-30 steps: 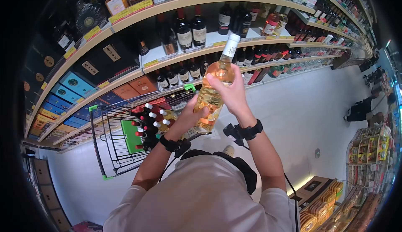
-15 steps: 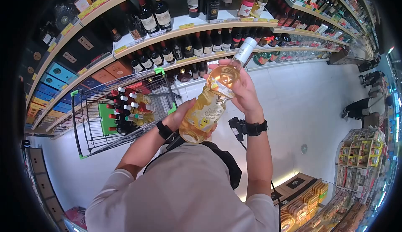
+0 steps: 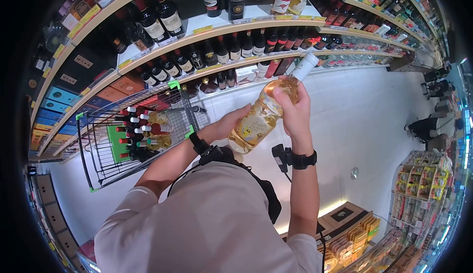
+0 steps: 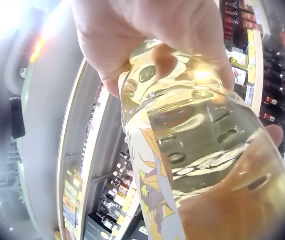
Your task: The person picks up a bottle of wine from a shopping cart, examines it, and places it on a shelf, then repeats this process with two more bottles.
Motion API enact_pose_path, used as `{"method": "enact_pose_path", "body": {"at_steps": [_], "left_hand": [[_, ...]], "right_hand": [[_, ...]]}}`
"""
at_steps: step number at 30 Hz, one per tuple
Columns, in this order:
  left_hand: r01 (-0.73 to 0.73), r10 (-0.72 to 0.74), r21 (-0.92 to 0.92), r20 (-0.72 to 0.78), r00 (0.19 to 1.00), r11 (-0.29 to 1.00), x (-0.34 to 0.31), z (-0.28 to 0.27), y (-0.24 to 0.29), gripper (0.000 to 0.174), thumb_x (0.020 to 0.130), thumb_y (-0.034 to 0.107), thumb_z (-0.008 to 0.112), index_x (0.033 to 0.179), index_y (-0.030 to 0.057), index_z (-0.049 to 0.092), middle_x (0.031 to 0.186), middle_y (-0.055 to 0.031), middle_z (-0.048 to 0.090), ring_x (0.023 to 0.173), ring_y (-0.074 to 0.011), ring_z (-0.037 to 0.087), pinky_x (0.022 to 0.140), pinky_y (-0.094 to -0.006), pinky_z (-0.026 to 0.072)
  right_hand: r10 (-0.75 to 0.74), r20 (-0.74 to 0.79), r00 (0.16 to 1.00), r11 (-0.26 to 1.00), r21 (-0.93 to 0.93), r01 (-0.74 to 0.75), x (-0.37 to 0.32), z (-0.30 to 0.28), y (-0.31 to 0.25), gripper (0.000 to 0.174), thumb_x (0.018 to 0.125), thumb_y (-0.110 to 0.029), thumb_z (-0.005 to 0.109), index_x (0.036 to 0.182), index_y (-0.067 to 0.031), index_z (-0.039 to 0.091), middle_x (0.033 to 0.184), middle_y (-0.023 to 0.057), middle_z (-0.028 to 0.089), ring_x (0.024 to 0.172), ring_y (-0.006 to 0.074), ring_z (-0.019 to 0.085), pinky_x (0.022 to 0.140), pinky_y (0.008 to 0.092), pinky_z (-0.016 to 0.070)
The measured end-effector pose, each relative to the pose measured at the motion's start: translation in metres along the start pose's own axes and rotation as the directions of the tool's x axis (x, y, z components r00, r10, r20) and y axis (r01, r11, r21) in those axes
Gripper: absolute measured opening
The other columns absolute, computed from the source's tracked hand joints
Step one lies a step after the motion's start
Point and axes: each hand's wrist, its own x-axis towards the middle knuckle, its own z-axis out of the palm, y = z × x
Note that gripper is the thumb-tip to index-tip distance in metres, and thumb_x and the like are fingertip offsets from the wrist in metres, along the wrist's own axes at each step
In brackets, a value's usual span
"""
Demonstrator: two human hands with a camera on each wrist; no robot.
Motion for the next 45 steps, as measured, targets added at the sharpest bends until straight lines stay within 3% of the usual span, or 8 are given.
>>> {"method": "enact_pose_path", "body": {"at_steps": [3,6,7,10,20,36,42,45], "left_hand": [[-0.019,0.018,-0.051,-0.010,1.000,0.999,0.038,-0.003,0.011,0.065,0.107,0.055,0.028,0.147,0.0056,0.043,0.134,-0.0107,0.060,0.116,-0.0200,0.063,0.101,-0.0340,0.0496],[-0.066,0.066,-0.053,-0.008,0.998,0.996,0.067,-0.012,0.030,0.066,0.106,0.056,0.029,0.146,0.0052,0.044,0.134,-0.0102,0.060,0.115,-0.0188,0.064,0.099,-0.0328,0.0504],[-0.085,0.085,-0.041,-0.008,0.996,0.996,0.077,-0.015,0.037,0.066,0.106,0.056,0.029,0.146,0.0050,0.044,0.134,-0.0101,0.060,0.114,-0.0184,0.064,0.099,-0.0323,0.0507],[-0.031,0.031,-0.084,-0.006,1.000,0.996,0.098,-0.020,0.062,0.067,0.106,0.056,0.028,0.145,0.0046,0.045,0.133,-0.0097,0.061,0.114,-0.0172,0.064,0.097,-0.0309,0.0510],[-0.073,0.059,-0.084,-0.155,0.986,0.994,0.141,-0.028,0.090,0.063,0.109,0.050,0.026,0.144,0.0016,0.045,0.134,-0.0095,0.060,0.118,-0.0149,0.061,0.101,-0.0292,0.0485],[-0.208,0.128,-0.122,-0.470,0.873,0.970,0.258,0.017,0.082,0.063,0.109,0.049,0.028,0.142,-0.0014,0.046,0.131,-0.0095,0.061,0.114,-0.0156,0.062,0.100,-0.0307,0.0479],[-0.115,0.072,-0.051,-0.519,0.852,0.992,0.305,0.024,0.055,0.062,0.108,0.050,0.032,0.142,0.0006,0.047,0.129,-0.0103,0.064,0.108,-0.0172,0.066,0.097,-0.0323,0.0513],[-0.128,0.090,-0.028,-0.563,0.821,0.991,0.325,0.040,0.045,0.063,0.108,0.051,0.033,0.141,-0.0003,0.047,0.129,-0.0103,0.063,0.109,-0.0171,0.066,0.097,-0.0322,0.0509]], "right_hand": [[0.076,-0.053,0.996,0.996,-0.045,-0.079,0.038,-0.016,0.006,0.030,0.099,-0.019,0.060,0.123,-0.0004,0.057,0.110,0.0096,0.065,0.101,0.0156,0.065,0.089,0.0304,0.0524],[0.159,-0.006,0.987,0.970,0.187,-0.155,0.078,-0.033,0.005,0.034,0.104,-0.029,0.053,0.121,-0.0005,0.058,0.109,0.0089,0.065,0.098,0.0157,0.065,0.088,0.0311,0.0521],[0.136,-0.031,0.990,0.987,0.097,-0.132,0.090,-0.036,0.008,0.045,0.106,-0.041,0.045,0.123,-0.0009,0.056,0.112,0.0119,0.065,0.101,0.0217,0.065,0.089,0.0357,0.0525],[0.119,-0.079,0.990,0.991,0.075,-0.113,0.123,-0.045,0.010,0.041,0.106,-0.038,0.045,0.122,-0.0008,0.057,0.113,0.0120,0.065,0.102,0.0215,0.065,0.090,0.0361,0.0524],[0.207,-0.058,0.977,0.977,0.074,-0.202,0.184,-0.067,0.012,0.042,0.106,-0.037,0.047,0.119,0.0004,0.061,0.113,0.0114,0.066,0.103,0.0203,0.064,0.090,0.0348,0.0502],[0.331,0.198,0.923,0.911,0.189,-0.367,0.275,-0.175,0.018,0.043,0.103,-0.040,0.051,0.117,-0.0007,0.062,0.107,0.0104,0.067,0.098,0.0203,0.066,0.086,0.0348,0.0525],[0.374,0.241,0.896,0.874,0.233,-0.428,0.283,-0.226,0.020,0.035,0.104,-0.034,0.053,0.113,-0.0009,0.061,0.103,0.0084,0.067,0.093,0.0155,0.066,0.083,0.0297,0.0520],[0.377,0.252,0.891,0.871,0.231,-0.434,0.286,-0.254,0.028,0.039,0.104,-0.036,0.052,0.114,0.0002,0.062,0.102,0.0106,0.068,0.090,0.0192,0.068,0.079,0.0328,0.0549]]}}
